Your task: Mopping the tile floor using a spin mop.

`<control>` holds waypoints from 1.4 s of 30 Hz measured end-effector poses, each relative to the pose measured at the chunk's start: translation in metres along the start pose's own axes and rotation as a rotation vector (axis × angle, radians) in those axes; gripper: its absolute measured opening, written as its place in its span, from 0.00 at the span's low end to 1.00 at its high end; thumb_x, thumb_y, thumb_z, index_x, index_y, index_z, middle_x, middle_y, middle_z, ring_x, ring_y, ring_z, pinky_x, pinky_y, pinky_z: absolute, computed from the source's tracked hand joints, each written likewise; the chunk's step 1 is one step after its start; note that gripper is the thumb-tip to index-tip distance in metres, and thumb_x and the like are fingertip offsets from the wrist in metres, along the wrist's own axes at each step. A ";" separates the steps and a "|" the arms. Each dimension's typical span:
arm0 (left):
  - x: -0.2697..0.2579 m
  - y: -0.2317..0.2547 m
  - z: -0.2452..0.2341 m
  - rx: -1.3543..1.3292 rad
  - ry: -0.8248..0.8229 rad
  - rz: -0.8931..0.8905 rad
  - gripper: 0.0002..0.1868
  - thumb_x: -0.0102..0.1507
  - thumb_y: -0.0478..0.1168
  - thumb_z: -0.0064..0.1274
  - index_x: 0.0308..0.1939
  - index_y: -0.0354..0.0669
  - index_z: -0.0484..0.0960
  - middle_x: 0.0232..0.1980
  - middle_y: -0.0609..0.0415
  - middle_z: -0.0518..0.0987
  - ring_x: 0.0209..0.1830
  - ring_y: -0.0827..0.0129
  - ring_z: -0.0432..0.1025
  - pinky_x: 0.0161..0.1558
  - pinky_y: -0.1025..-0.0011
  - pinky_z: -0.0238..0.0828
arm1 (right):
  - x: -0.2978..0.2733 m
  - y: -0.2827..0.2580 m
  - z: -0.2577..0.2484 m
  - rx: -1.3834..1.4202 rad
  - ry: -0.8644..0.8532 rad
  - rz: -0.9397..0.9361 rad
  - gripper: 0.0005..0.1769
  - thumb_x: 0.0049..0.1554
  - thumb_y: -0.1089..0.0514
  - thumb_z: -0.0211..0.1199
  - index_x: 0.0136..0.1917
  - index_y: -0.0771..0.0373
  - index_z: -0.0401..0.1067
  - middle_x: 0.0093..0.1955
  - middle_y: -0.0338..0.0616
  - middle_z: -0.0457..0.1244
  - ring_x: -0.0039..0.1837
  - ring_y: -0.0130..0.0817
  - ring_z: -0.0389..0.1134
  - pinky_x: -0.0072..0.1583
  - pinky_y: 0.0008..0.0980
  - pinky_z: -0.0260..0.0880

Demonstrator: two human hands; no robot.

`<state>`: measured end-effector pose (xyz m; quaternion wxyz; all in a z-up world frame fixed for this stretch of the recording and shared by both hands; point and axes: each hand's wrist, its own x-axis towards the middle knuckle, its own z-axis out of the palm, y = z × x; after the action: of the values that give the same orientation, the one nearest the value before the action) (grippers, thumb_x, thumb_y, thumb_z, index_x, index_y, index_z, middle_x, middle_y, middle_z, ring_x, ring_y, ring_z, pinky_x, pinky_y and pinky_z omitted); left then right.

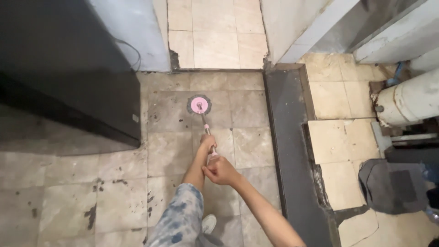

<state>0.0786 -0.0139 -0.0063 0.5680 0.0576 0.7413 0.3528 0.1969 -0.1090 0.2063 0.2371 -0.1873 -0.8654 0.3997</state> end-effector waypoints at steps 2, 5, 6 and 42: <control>0.023 0.022 0.012 -0.034 0.000 0.006 0.08 0.60 0.31 0.43 0.33 0.30 0.78 0.23 0.45 0.78 0.16 0.62 0.73 0.18 0.59 0.63 | 0.018 0.026 -0.012 0.008 0.026 0.043 0.25 0.57 0.60 0.63 0.22 0.64 0.59 0.24 0.49 0.56 0.31 0.46 0.59 0.40 0.44 0.59; 0.057 0.055 0.013 0.032 0.000 0.012 0.09 0.60 0.30 0.43 0.33 0.29 0.79 0.23 0.45 0.77 0.15 0.62 0.72 0.18 0.60 0.64 | 0.051 0.055 -0.019 0.041 0.068 0.103 0.24 0.59 0.60 0.62 0.23 0.63 0.61 0.24 0.48 0.58 0.30 0.45 0.59 0.39 0.43 0.59; 0.067 0.069 0.014 0.118 -0.009 0.020 0.10 0.60 0.31 0.43 0.33 0.29 0.80 0.23 0.46 0.78 0.15 0.63 0.73 0.18 0.61 0.67 | 0.064 0.064 -0.023 0.051 0.075 0.115 0.23 0.60 0.60 0.62 0.24 0.63 0.63 0.24 0.48 0.59 0.29 0.45 0.60 0.39 0.43 0.59; -0.075 -0.040 0.085 -0.088 -0.182 0.048 0.10 0.56 0.26 0.47 0.41 0.28 0.74 0.26 0.46 0.75 0.18 0.61 0.70 0.18 0.61 0.61 | -0.091 -0.013 -0.067 0.146 0.117 0.317 0.28 0.62 0.56 0.59 0.24 0.67 0.60 0.20 0.48 0.51 0.25 0.32 0.48 0.31 0.39 0.47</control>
<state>0.1927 -0.0412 0.0216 0.6261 0.0821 0.6689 0.3922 0.3070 -0.1233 0.2304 0.2339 -0.3265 -0.7787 0.4821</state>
